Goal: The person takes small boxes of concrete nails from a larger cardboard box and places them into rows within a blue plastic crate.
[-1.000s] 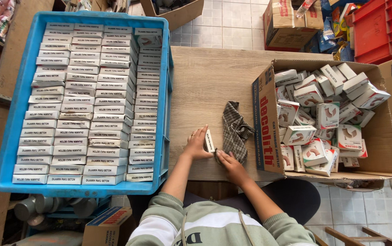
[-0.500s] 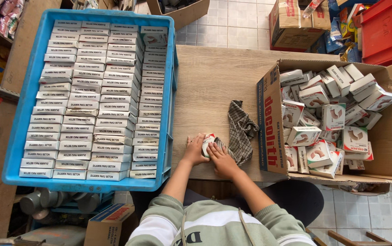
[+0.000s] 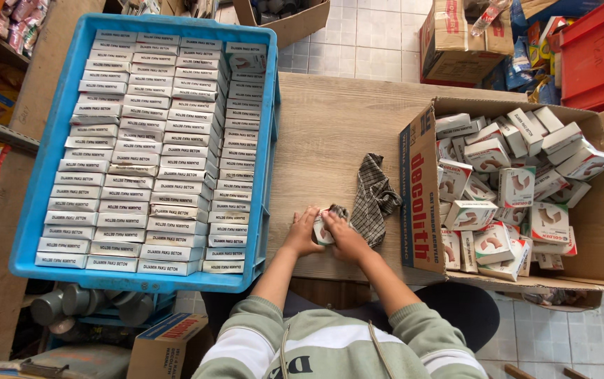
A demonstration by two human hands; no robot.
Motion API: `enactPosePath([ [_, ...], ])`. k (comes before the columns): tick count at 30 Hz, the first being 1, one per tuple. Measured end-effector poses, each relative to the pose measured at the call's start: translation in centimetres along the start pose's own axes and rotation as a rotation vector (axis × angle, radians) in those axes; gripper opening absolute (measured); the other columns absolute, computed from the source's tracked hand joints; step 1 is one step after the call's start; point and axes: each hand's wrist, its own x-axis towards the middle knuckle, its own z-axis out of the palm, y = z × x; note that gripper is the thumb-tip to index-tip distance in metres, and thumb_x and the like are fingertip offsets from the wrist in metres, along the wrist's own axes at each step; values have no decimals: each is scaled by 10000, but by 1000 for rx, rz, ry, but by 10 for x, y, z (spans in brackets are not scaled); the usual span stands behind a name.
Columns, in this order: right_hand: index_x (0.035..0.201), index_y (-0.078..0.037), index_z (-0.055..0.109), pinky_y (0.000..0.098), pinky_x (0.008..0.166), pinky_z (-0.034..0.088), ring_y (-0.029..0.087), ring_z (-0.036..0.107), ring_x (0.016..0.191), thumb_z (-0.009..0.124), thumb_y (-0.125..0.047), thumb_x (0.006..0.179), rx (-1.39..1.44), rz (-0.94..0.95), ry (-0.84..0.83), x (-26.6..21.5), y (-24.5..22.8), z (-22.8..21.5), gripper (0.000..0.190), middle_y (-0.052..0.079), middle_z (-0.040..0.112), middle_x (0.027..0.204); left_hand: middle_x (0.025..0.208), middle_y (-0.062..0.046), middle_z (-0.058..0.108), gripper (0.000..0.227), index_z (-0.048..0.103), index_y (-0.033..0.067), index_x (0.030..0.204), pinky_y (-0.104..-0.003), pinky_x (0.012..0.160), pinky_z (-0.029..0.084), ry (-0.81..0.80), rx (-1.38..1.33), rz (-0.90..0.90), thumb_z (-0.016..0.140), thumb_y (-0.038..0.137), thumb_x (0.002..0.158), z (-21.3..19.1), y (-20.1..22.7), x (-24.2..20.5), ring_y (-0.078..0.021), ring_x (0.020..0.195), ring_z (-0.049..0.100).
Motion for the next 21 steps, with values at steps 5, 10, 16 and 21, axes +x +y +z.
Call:
enactPosePath([
  [5,1561,-241,235,633,1145,143,368,146,1473,636,-231,700,196,357,72,-3,-22,-18,951,70,225,1607,1345,-147,480,1058,399,100,1381,-531,1125,354,143,-106,-93,799,305,423,-1,3,-4,-354,1303,479],
  [10,1505,-187,375,500,1013,435,372,504,1237,662,-131,819,693,304,523,-3,-53,-52,745,192,506,1355,1298,-218,456,1042,394,19,1356,-513,1062,419,509,-273,-50,860,300,468,-22,49,7,-423,1269,469],
  [16,1326,-65,605,433,819,564,356,627,1069,660,99,815,817,77,905,32,-68,-139,539,192,584,1136,1319,-285,343,1035,329,-60,1379,-529,1067,407,773,-210,65,831,167,503,-75,118,37,-496,1283,393],
  [21,1230,-78,665,290,675,592,228,624,1030,671,118,811,751,-93,992,85,-101,-205,463,126,520,1116,1343,-310,271,1053,316,-36,1419,-528,1117,363,873,-350,36,823,50,500,-161,147,46,-525,1333,330],
])
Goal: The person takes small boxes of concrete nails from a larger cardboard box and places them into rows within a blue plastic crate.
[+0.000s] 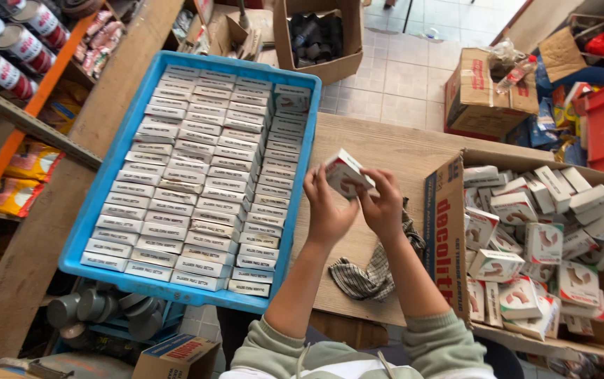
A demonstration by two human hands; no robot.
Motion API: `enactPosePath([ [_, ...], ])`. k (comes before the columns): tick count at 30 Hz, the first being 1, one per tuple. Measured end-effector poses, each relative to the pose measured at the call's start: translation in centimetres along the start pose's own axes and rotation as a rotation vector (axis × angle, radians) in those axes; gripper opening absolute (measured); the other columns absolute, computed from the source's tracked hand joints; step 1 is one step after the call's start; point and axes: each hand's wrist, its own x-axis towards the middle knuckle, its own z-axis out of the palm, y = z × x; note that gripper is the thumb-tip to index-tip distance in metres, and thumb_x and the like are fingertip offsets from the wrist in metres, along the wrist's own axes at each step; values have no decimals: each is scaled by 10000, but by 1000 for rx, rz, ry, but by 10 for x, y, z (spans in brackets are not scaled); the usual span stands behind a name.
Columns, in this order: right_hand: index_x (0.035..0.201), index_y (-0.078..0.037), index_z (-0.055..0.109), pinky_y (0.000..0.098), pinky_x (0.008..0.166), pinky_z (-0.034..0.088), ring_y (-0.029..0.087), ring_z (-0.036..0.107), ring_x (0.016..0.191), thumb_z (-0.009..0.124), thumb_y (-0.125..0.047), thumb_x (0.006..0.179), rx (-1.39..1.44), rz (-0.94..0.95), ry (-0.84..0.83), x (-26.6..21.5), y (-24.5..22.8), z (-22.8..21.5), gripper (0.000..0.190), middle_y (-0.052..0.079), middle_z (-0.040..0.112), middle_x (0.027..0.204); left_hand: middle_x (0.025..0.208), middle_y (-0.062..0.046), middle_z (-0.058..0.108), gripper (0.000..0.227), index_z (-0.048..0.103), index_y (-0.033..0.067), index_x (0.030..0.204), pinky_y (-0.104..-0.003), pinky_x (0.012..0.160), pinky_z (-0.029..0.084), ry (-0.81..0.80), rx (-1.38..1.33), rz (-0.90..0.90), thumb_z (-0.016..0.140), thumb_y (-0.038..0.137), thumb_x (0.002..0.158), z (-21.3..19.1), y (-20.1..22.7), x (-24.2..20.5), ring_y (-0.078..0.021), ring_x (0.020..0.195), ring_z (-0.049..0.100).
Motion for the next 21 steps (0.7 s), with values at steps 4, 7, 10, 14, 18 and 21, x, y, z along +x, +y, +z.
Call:
enactPosePath([
  [4,1067,-196,721,253,604,586,167,616,886,758,38,750,-168,-115,7,60,-7,66,396,34,585,997,1207,-217,406,871,434,83,1397,-524,1052,375,231,10,-90,767,124,593,-19,-27,75,-437,1230,442],
  [7,983,-219,713,339,629,586,243,638,861,729,51,716,-204,-192,-5,100,13,120,380,25,611,956,1294,-215,386,827,321,105,1469,-522,1059,388,203,-144,-314,710,174,742,-40,-44,130,-389,1263,442],
  [10,926,-208,687,422,720,579,297,659,851,728,-1,700,-358,-312,-40,134,42,151,309,26,634,933,1459,-177,356,792,208,150,1547,-501,1111,385,60,-339,-526,626,225,878,-31,-87,175,-314,1360,410],
  [14,901,-204,677,481,719,556,389,677,817,731,-51,697,-488,-317,-180,174,96,186,260,68,674,904,1542,-198,301,706,256,206,1560,-513,1110,373,79,-611,-709,553,267,923,-5,-171,211,-344,1375,389],
  [18,902,-219,652,479,775,554,386,677,856,753,-100,665,-541,-275,-246,204,141,185,284,69,668,921,1541,-275,240,732,238,197,1567,-459,1111,400,175,-801,-631,519,136,894,-15,-85,211,-382,1344,427],
  [21,760,-230,707,379,970,471,228,672,1051,762,-212,640,-790,-301,-110,213,161,182,133,19,717,823,1583,-286,65,728,172,175,1570,-497,1179,281,109,-700,-592,459,108,904,-10,-99,216,-467,1427,212],
])
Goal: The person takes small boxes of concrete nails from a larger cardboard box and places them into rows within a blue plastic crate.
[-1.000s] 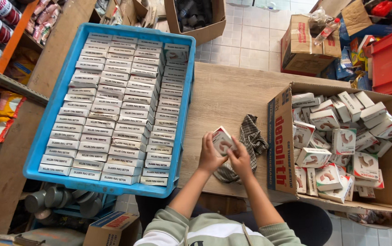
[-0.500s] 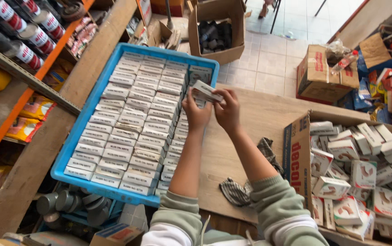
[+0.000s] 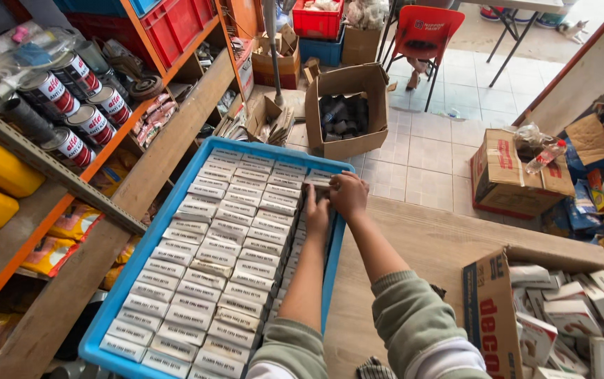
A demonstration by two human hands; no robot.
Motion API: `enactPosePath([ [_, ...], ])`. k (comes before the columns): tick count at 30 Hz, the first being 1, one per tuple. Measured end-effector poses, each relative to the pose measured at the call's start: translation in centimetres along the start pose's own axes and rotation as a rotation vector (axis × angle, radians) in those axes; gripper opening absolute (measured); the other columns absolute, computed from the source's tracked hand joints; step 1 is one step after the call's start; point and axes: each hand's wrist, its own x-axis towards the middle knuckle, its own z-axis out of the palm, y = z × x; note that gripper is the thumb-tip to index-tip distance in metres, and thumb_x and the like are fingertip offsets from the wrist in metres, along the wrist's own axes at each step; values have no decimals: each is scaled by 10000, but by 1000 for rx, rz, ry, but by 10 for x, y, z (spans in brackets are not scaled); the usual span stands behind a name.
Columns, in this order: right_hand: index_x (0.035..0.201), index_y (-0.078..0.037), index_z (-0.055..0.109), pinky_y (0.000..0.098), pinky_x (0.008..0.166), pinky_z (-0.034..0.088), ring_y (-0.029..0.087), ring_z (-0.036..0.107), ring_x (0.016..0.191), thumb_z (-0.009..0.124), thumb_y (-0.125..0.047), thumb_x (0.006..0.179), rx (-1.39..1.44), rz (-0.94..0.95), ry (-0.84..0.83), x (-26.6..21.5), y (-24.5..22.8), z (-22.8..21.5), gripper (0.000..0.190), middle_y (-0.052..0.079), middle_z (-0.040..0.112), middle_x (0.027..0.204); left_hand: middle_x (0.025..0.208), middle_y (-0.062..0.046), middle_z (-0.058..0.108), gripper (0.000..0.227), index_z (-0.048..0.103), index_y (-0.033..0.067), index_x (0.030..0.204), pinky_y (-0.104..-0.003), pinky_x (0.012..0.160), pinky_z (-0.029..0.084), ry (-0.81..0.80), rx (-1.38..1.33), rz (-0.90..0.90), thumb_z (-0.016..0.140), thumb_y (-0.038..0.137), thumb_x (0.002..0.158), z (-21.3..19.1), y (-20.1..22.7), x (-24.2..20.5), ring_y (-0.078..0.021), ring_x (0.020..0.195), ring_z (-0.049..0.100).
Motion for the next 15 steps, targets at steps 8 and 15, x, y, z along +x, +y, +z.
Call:
enactPosePath([
  [8,800,-313,734,553,1085,224,204,443,1193,658,-280,736,-326,67,-231,-5,-1,8,105,-54,603,991,1585,-250,7,784,166,150,1571,-525,1178,296,-69,252,24,448,39,847,-33,-68,50,-447,1420,227],
  [15,790,-207,748,668,1080,151,255,538,1092,707,-202,729,-424,-101,-190,-11,-6,16,74,24,689,837,1605,-240,-13,721,142,247,1575,-468,1144,329,-38,-141,-60,484,85,961,-11,-17,5,-426,1415,284],
])
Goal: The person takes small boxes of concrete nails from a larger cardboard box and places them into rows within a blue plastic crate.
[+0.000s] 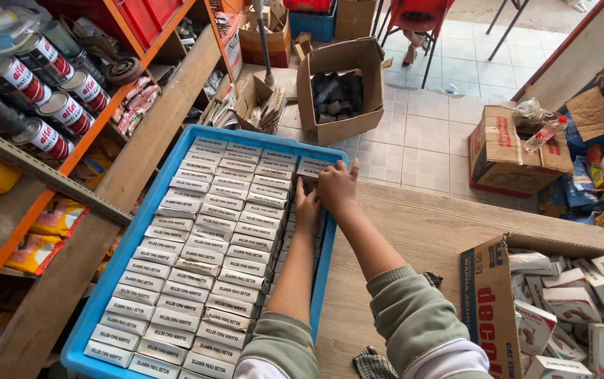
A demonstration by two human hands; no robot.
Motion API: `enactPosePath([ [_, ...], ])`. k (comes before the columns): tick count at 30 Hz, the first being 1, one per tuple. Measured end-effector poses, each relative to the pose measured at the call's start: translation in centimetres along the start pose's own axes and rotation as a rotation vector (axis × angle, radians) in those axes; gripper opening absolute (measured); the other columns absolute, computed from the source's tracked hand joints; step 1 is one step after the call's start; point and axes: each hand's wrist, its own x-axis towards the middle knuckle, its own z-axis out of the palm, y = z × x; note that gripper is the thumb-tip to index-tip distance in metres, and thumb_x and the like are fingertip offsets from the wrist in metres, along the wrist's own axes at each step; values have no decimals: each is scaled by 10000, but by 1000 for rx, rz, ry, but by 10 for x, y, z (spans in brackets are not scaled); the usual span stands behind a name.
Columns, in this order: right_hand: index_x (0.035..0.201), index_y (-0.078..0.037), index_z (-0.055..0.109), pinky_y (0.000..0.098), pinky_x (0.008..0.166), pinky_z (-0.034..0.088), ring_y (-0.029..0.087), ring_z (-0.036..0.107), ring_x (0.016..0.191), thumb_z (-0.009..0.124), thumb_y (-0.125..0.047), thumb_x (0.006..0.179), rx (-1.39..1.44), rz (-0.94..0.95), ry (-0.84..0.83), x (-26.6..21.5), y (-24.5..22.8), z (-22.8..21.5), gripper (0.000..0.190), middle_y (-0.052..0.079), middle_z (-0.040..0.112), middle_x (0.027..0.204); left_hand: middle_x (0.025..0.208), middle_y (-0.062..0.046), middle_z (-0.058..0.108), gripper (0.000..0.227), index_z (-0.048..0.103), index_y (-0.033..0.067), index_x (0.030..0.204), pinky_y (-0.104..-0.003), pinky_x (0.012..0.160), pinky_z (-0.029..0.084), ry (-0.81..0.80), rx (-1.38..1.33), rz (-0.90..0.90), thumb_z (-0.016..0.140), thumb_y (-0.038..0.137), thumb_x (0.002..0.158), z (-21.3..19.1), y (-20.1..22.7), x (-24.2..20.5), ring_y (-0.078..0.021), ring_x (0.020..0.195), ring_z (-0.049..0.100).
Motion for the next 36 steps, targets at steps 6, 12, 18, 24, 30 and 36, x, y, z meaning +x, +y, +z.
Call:
enactPosePath([
  [6,801,-177,748,699,1053,190,274,536,1093,646,-187,746,13,26,11,0,-1,4,116,32,691,864,1607,-116,181,734,221,374,1549,-377,1117,374,75,321,-100,490,154,903,-21,-32,35,-261,1362,428],
  [12,1180,-203,643,571,1074,271,237,579,1068,600,-148,724,110,38,220,-43,2,-45,461,33,640,1068,1598,-151,208,717,193,188,1572,-454,1160,278,59,692,29,449,214,904,-17,-31,13,-246,1456,261],
  [18,1113,-194,602,458,1043,380,202,598,1009,615,-218,752,176,321,165,-173,27,-90,362,-4,596,1103,1347,-342,479,570,542,-49,1327,-494,1089,393,-60,1184,750,606,143,793,43,-64,-64,-456,1276,470],
  [24,922,-166,682,413,902,486,206,650,833,678,-205,640,57,398,95,-305,120,-97,285,17,655,868,1401,-303,423,546,454,-8,1397,-482,1161,299,-794,1161,347,529,152,880,93,-146,-165,-437,1369,369],
  [30,883,-155,675,323,726,523,223,642,732,660,-256,661,60,463,45,-422,197,-178,244,29,641,830,1195,-221,624,342,611,9,1243,-443,1023,445,-982,804,523,500,111,935,144,-220,-264,-362,1196,560],
  [36,967,-115,696,398,716,531,278,642,856,627,-286,745,-99,575,181,-479,242,-219,289,84,635,944,1201,-116,605,426,583,116,1252,-406,956,514,-1266,817,692,574,17,838,181,-257,-304,-327,1154,595],
])
